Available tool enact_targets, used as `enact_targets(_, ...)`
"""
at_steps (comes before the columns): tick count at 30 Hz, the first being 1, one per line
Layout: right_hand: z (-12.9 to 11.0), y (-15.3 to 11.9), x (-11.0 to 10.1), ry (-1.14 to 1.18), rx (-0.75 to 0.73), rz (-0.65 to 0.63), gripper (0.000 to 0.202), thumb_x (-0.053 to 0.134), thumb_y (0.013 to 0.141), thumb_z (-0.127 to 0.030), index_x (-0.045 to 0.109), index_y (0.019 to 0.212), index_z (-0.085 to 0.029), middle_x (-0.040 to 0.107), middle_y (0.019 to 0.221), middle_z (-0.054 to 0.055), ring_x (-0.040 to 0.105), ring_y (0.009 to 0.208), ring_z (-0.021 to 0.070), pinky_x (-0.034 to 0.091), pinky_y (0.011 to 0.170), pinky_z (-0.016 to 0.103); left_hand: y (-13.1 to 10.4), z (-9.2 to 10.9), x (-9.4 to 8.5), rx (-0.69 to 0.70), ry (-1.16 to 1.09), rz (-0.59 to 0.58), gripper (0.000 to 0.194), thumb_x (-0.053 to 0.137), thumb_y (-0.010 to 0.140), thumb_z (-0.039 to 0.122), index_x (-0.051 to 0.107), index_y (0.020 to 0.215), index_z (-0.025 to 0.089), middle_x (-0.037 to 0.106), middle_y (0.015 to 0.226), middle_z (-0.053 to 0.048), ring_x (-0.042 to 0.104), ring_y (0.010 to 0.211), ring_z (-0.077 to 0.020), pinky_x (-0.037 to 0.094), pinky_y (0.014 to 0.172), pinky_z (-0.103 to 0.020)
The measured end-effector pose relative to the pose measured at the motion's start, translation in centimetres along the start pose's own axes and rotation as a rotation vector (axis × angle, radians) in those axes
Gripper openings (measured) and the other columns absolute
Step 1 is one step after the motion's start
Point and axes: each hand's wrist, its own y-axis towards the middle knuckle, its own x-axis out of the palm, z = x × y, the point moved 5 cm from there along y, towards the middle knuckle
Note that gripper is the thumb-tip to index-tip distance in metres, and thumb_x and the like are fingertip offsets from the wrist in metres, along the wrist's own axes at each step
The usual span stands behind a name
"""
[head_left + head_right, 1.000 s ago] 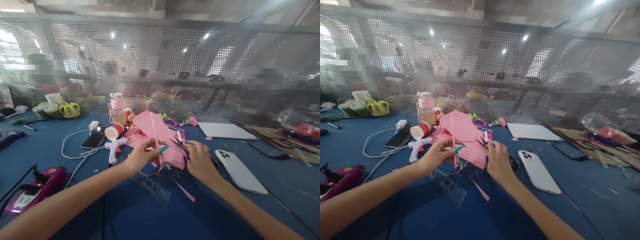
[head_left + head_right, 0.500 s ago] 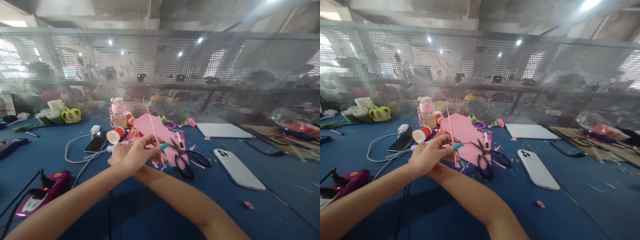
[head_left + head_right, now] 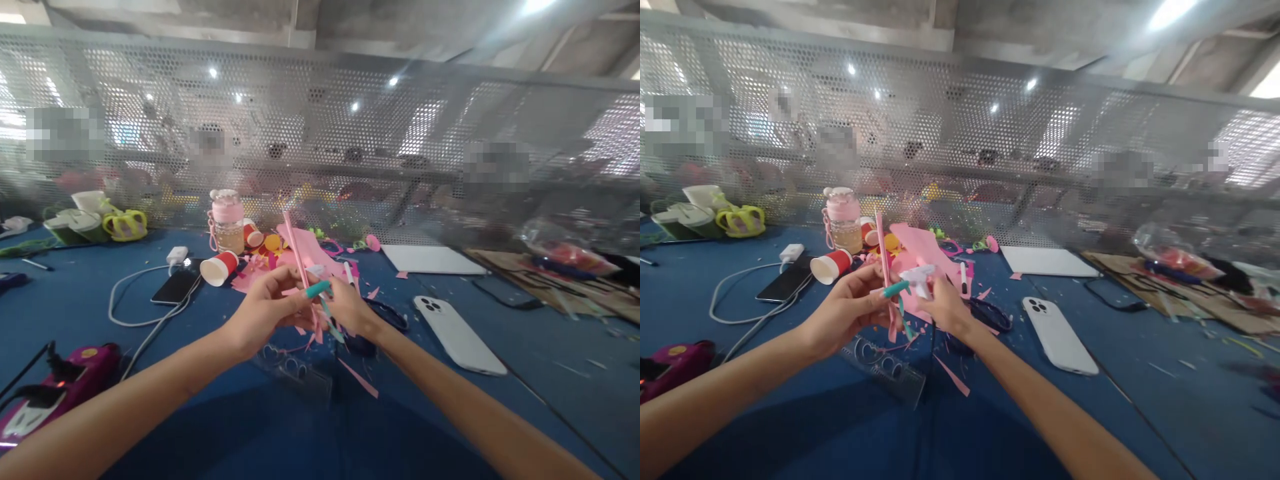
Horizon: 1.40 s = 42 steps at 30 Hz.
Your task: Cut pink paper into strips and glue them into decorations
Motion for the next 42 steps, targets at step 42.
enact_targets(42, 0.2, -7.4, -3.6, 0.663, 0.159, -0.064, 0.029, 0.043, 0.088, -0.040, 0.052, 0.071, -0.018, 0.035, 0.051, -0.006, 0.032, 0.041, 0.0064, 0.026, 0.036, 0.022, 0.6, -8.8, -2.0, -0.288, 0.163, -0.151, 0.020, 0.062, 0.077, 0.024, 0.056, 0.092, 0.012, 0.058, 0.070, 0.001, 0.058, 0.056, -0.0089, 0.049, 0.054, -0.024)
